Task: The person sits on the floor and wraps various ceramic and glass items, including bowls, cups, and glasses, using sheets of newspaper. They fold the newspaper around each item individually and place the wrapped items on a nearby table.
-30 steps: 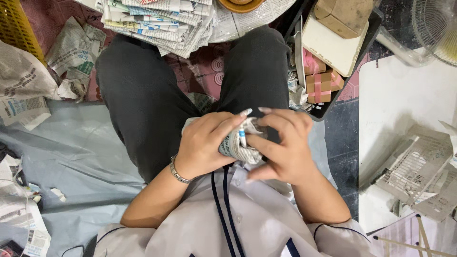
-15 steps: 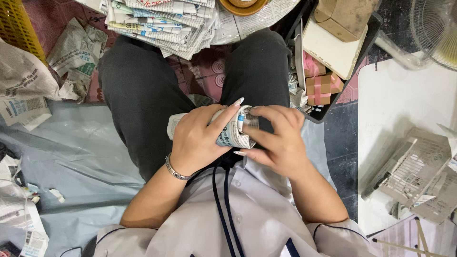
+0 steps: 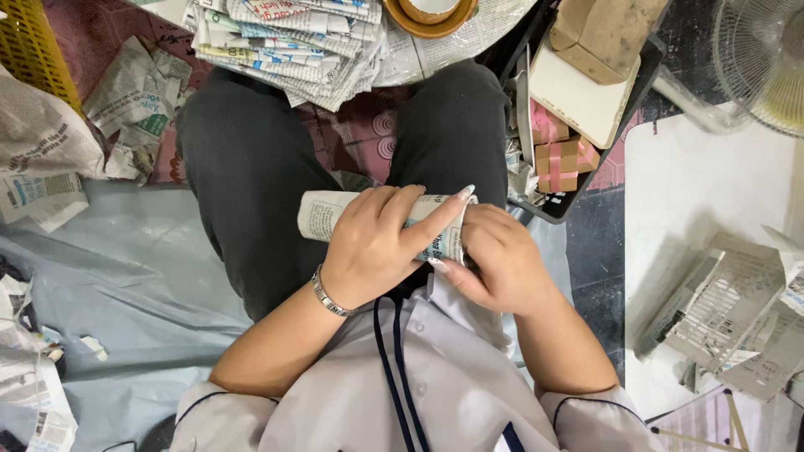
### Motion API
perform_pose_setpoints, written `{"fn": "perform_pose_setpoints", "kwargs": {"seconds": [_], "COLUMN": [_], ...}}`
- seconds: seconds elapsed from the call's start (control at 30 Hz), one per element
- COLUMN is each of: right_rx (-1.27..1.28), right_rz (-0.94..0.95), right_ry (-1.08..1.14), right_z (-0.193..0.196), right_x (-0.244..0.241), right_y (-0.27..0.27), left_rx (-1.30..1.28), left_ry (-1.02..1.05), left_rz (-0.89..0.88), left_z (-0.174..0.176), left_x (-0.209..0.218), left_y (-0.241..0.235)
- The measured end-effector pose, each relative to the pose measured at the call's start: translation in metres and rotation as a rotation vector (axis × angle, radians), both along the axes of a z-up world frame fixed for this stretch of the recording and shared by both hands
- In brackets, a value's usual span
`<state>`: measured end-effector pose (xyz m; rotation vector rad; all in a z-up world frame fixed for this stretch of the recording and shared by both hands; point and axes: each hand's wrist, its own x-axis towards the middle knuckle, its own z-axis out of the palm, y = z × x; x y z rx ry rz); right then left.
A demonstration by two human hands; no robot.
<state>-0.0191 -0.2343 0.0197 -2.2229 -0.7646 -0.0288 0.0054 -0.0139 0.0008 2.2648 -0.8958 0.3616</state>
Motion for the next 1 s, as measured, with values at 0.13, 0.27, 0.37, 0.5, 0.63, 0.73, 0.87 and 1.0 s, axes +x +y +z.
{"fn": "perform_pose_setpoints", "kwargs": {"seconds": [0.13,0.27,0.37,0.5,0.63,0.73,0.87,1.0], "right_rx": [-0.038,-0.18,-0.291,-0.354,-0.361,-0.33,-0.177,0.064], "right_rz": [-0.001,0.128,0.179,0.193,0.204,0.195,0.156,0.028], "right_ry": [-0.069,-0.26,-0.316,-0.348,-0.344,-0.309,-0.212,-0.002], "right_z": [0.017,0.078,0.114,0.127,0.133,0.132,0.114,0.063], "right_x": [0.002,-0.007,-0.015,-0.009,-0.009,-0.01,0.002,0.013], "right_y": [0.017,0.011,0.007,0.013,0.014,0.011,0.015,0.043], "left_rx": [-0.137,-0.449,-0.617,-0.626,-0.612,-0.601,-0.449,-0.286], "left_ry": [0.094,0.236,0.21,0.175,0.167,0.156,0.068,0.028], "left_rz": [-0.021,-0.128,-0.251,-0.31,-0.284,-0.252,-0.151,-0.032], "left_z": [-0.001,0.003,0.01,0.023,0.028,0.03,0.037,0.035], "left_x": [0.0,-0.01,-0.017,-0.022,-0.018,-0.015,-0.007,-0.002], "left_y": [-0.001,0.003,0.003,0.007,0.01,0.013,0.019,0.02]}}
